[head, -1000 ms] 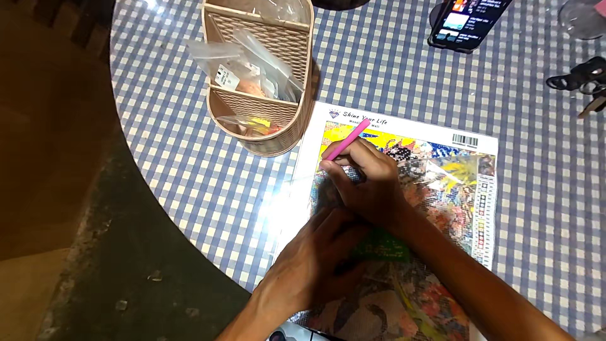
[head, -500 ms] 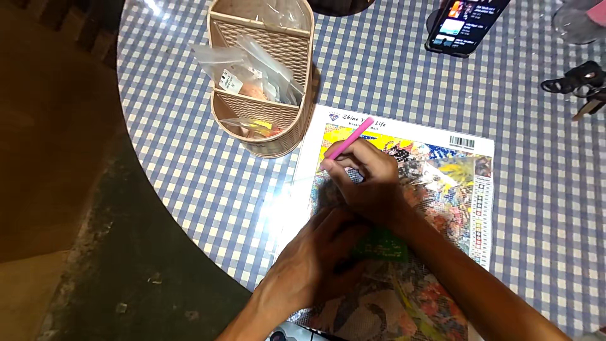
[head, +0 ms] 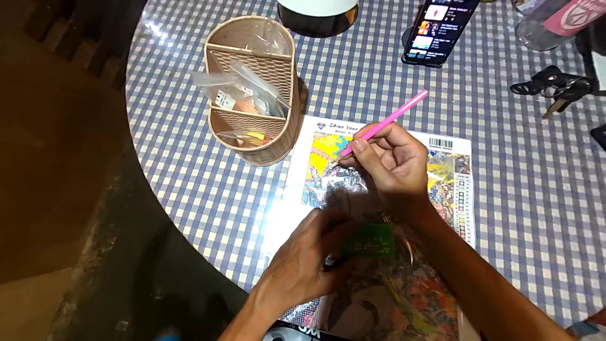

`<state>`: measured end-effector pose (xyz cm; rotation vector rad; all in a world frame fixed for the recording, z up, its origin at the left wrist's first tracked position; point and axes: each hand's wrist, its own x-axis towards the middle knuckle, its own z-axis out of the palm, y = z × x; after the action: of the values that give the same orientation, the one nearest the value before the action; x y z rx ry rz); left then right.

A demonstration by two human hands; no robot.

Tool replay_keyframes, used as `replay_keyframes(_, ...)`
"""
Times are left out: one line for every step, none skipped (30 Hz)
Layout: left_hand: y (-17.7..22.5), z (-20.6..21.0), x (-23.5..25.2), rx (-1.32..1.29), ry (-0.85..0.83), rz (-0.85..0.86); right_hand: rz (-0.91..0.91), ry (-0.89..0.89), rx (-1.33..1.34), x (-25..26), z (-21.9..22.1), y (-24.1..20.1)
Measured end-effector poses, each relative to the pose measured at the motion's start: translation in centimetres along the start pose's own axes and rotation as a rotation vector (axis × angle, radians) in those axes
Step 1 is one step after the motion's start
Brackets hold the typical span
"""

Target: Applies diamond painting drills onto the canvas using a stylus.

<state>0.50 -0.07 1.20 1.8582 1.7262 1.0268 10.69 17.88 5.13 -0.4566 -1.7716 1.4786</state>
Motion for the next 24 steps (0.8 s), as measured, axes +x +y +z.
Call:
replay_keyframes(0.0, 0.0, 0.0, 0.003, 0.002, 0.005, -0.006, 0.008, -0.035, -0.5, -0.5, -0.2)
replay_keyframes(-0.1, 0.1, 0.0, 0.004, 0.008, 0.013, -0.007, 0.023, -0.059, -1.0, -1.0, -0.3)
replay_keyframes(-0.2, 0.1, 0.1, 0.006, 0.013, 0.024, 0.007, 0.044, -0.089, -1.7, -1.4, -0.4)
replay_keyframes(-0.2, 0.2, 0.0, 0.004, 0.016, 0.033, 0.024, 0.064, -0.122, -2.4, -1.9, -0.3)
replay_keyframes(-0.2, 0.2, 0.0, 0.003, 0.017, 0.038, 0.030, 0.077, -0.158, -3.2, -2.3, -0.1)
replay_keyframes(-0.3, 0.2, 0.0, 0.002, 0.017, 0.043, 0.034, 0.074, -0.186, -4.0, -2.8, 0.1)
replay_keyframes(-0.3, 0.2, 0.0, 0.006, 0.017, 0.050, 0.051, 0.068, -0.207, -4.7, -3.2, 0.3)
replay_keyframes(-0.3, 0.2, 0.0, 0.007, 0.023, 0.063, 0.074, 0.066, -0.225, -5.2, -3.5, 0.4)
replay_keyframes(-0.3, 0.3, 0.0, 0.007, 0.032, 0.077, 0.094, 0.064, -0.249, -5.6, -3.7, 0.5)
replay_keyframes(-0.3, 0.4, 0.0, 0.006, 0.041, 0.092, 0.110, 0.059, -0.279, -5.8, -3.8, 0.6)
replay_keyframes(-0.4, 0.4, -0.1, 0.009, 0.050, 0.104, 0.111, 0.050, -0.321, -6.0, -3.8, 0.6)
replay_keyframes(-0.4, 0.5, -0.1, 0.016, 0.059, 0.117, 0.106, 0.043, -0.364, -6.1, -3.8, 0.6)
replay_keyframes(-0.3, 0.5, -0.2, 0.027, 0.070, 0.128, 0.097, 0.036, -0.399, -6.2, -3.7, 0.6)
replay_keyframes(-0.3, 0.5, -0.2, 0.041, 0.084, 0.138, 0.080, 0.035, -0.425, -6.3, -3.6, 0.7)
replay_keyframes(-0.3, 0.6, -0.3, 0.060, 0.098, 0.148, 0.059, 0.036, -0.445, -6.4, -3.5, 0.9)
replay_keyframes(-0.2, 0.6, -0.4, 0.087, 0.115, 0.156, 0.046, 0.041, -0.445, -6.5, -3.4, 1.0)
replay_keyframes(-0.1, 0.6, -0.5, 0.124, 0.132, 0.157, 0.041, 0.045, -0.437, -6.5, -3.4, 1.1)
replay_keyframes(0.0, 0.7, -0.6, 0.171, 0.151, 0.151, 0.045, 0.047, -0.425, -6.6, -3.4, 1.1)
replay_keyframes(0.0, 0.7, -0.6, 0.211, 0.165, 0.145, 0.052, 0.049, -0.411, -6.6, -3.4, 1.1)
replay_keyframes(0.1, 0.6, -0.6, 0.238, 0.170, 0.139, 0.058, 0.056, -0.396, -6.6, -3.4, 1.1)
replay_keyframes(0.1, 0.6, -0.5, 0.260, 0.166, 0.128, 0.060, 0.061, -0.387, -6.6, -3.4, 1.0)
replay_keyframes(0.1, 0.5, -0.5, 0.264, 0.154, 0.118, 0.061, 0.064, -0.381, -6.6, -3.5, 0.9)
replay_keyframes(0.0, 0.4, -0.4, 0.247, 0.138, 0.110, 0.064, 0.065, -0.375, -6.6, -3.5, 0.9)
replay_keyframes(0.0, 0.4, -0.4, 0.221, 0.129, 0.106, 0.065, 0.065, -0.361, -6.6, -3.5, 0.9)
